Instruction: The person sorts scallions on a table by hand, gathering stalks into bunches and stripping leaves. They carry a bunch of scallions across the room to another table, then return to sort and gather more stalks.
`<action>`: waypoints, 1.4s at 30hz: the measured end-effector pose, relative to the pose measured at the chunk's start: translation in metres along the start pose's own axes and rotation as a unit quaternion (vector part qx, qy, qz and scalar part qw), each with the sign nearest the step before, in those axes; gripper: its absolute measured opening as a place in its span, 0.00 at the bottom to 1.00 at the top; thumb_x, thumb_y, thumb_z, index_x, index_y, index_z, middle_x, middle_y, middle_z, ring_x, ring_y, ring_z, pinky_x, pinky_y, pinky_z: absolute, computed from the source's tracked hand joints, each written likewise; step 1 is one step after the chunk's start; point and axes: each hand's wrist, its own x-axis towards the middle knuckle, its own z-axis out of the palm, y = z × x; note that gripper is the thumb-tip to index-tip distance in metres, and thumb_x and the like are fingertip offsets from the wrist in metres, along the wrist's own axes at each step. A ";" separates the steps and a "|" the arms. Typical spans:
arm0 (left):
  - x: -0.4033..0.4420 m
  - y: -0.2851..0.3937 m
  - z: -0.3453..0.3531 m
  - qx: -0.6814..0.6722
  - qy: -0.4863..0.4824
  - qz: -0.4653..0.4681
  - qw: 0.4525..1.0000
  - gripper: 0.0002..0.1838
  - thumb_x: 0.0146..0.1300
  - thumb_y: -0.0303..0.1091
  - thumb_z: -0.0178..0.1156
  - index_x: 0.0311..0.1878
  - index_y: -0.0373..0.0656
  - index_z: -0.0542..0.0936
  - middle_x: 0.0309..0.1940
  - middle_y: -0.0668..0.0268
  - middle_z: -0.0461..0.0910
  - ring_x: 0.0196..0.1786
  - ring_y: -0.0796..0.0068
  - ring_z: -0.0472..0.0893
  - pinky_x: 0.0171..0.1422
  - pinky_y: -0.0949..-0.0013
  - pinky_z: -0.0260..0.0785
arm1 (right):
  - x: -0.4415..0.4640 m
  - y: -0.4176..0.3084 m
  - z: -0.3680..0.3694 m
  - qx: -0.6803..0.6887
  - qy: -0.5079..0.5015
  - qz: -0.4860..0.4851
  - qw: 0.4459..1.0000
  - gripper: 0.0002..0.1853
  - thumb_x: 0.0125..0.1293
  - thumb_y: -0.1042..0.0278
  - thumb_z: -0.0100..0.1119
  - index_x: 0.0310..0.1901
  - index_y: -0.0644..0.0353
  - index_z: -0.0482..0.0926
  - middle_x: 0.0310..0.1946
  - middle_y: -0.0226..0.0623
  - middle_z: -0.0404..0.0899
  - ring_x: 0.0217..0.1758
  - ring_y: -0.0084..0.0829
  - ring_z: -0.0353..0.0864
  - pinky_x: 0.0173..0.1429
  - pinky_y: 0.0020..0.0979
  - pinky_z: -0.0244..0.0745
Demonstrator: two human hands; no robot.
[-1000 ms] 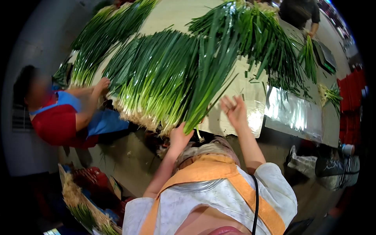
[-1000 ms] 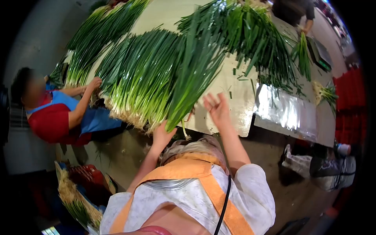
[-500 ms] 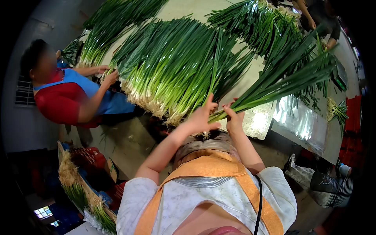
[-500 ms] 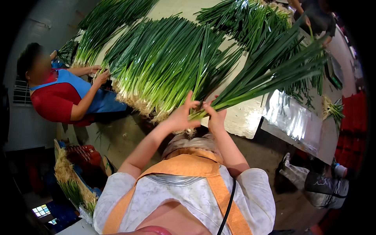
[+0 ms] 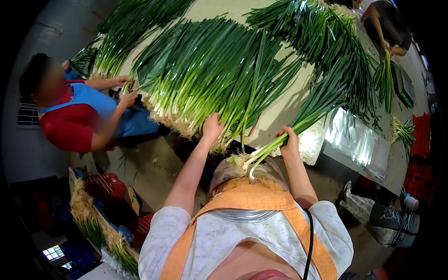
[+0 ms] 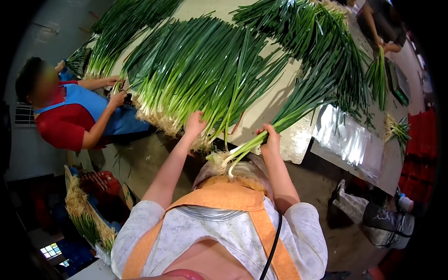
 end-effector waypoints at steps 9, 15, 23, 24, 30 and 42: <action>0.003 0.017 -0.021 -0.310 0.046 0.007 0.950 0.12 0.66 0.37 0.52 0.41 0.36 0.74 0.35 0.64 0.73 0.36 0.79 0.72 0.42 0.73 0.66 | -0.011 -0.012 0.019 -0.028 -0.042 -0.037 0.998 0.19 0.52 0.79 0.54 0.47 0.60 0.64 0.25 0.33 0.67 0.26 0.28 0.69 0.41 0.35 0.73; -0.032 0.055 -0.063 -0.498 -0.026 0.040 0.866 0.09 0.68 0.32 0.50 0.41 0.36 0.73 0.25 0.70 0.74 0.30 0.84 0.72 0.38 0.78 0.65 | -0.011 0.002 0.036 -0.083 -0.126 -0.065 0.986 0.24 0.52 0.79 0.54 0.52 0.63 0.61 0.27 0.35 0.69 0.30 0.28 0.70 0.45 0.37 0.73; -0.070 0.072 -0.041 -0.482 -0.059 0.038 0.873 0.07 0.66 0.31 0.54 0.42 0.37 0.73 0.27 0.71 0.75 0.32 0.84 0.73 0.40 0.78 0.67 | 0.004 0.036 0.063 -0.017 -0.176 0.092 0.980 0.22 0.53 0.79 0.58 0.50 0.65 0.64 0.37 0.41 0.75 0.34 0.31 0.77 0.41 0.33 0.79; -0.074 0.075 -0.037 -0.479 -0.063 0.035 0.875 0.07 0.65 0.31 0.54 0.42 0.37 0.74 0.27 0.71 0.75 0.32 0.84 0.73 0.40 0.78 0.67 | 0.002 0.039 0.067 -0.005 -0.177 0.110 0.978 0.22 0.53 0.79 0.58 0.50 0.65 0.64 0.37 0.42 0.76 0.35 0.32 0.77 0.41 0.33 0.80; -0.092 0.090 -0.034 -0.261 -0.016 0.097 0.960 0.07 0.61 0.32 0.58 0.35 0.38 0.76 0.21 0.66 0.76 0.23 0.80 0.73 0.27 0.73 0.63 | 0.010 0.051 0.061 -0.026 -0.219 0.120 0.968 0.14 0.54 0.73 0.58 0.43 0.68 0.73 0.35 0.40 0.78 0.38 0.33 0.79 0.46 0.33 0.77; -0.100 0.105 -0.042 -0.168 0.026 0.168 0.971 0.08 0.58 0.33 0.59 0.33 0.39 0.75 0.17 0.60 0.74 0.19 0.66 0.73 0.24 0.66 0.62 | 0.001 0.040 0.057 -0.038 -0.193 0.106 0.975 0.12 0.55 0.73 0.62 0.40 0.67 0.74 0.32 0.40 0.77 0.35 0.34 0.79 0.47 0.35 0.79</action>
